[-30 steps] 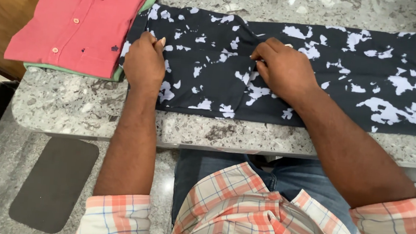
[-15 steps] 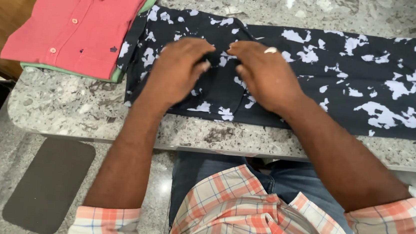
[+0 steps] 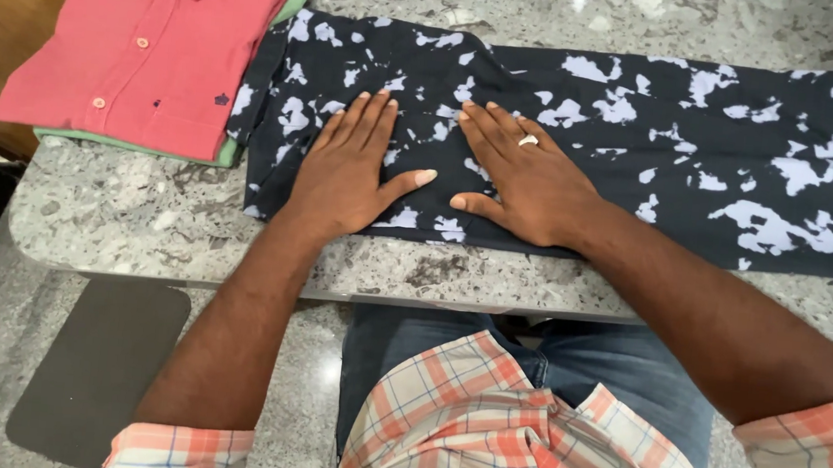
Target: Folding a black and white patterned button-down shirt on a marble-style counter.
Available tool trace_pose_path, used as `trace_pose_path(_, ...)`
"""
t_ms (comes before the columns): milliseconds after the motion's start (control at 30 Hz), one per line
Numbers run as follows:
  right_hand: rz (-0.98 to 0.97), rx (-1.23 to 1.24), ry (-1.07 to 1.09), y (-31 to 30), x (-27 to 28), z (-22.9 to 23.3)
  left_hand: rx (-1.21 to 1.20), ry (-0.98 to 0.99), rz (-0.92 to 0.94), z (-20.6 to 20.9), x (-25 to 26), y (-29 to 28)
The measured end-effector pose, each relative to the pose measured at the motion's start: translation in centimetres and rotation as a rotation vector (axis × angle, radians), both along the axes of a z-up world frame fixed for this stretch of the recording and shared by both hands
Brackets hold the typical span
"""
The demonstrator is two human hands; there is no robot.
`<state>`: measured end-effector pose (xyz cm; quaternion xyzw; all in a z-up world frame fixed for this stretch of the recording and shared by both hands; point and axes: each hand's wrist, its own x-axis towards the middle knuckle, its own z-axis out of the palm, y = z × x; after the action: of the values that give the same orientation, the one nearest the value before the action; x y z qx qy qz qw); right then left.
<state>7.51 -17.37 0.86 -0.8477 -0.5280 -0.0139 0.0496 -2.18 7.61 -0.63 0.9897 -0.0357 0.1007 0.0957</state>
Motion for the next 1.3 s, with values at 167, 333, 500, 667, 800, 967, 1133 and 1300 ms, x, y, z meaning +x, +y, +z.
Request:
trace_pose_path(167, -0.079, -0.021, 0.009, -2.8, 0.7, 0.0, 0.014, 0.025, 0.033, 0.1, 0.1, 0.0)
trace_pose_path(333, -0.141, -0.017, 0.007, -5.4, 1.3, 0.0, 0.031, 0.037, 0.051, 0.1, -0.3, 0.0)
trace_pose_path(500, -0.14, -0.004, -0.023, -6.6, 2.1, -0.1, 0.015, 0.097, 0.032, 0.6, 0.5, 0.7)
trace_pose_path(667, -0.159, 0.099, 0.03, -3.0, 4.5, 4.5, -0.064, -0.056, -0.065, 5.1, 5.6, 3.5)
trace_pose_path(800, -0.21, 0.2, 0.107, 0.4, 9.9, 5.3, -0.362, -0.193, -0.246, 6.8, 10.6, 6.5)
trace_pose_path(967, -0.393, 0.121, 0.378, 1.3, 13.1, 6.4, -0.43, -0.294, -0.225, 4.9, 11.9, 7.6)
trace_pose_path(1133, -0.422, -0.038, 0.461, -1.2, 15.5, 5.8, -0.256, -0.256, -0.213, 2.7, 11.8, 8.0)
trace_pose_path(1300, -0.503, -0.106, 0.281, -7.2, 17.4, 5.4, -0.137, -0.274, -0.219, 1.9, 13.2, 8.5)
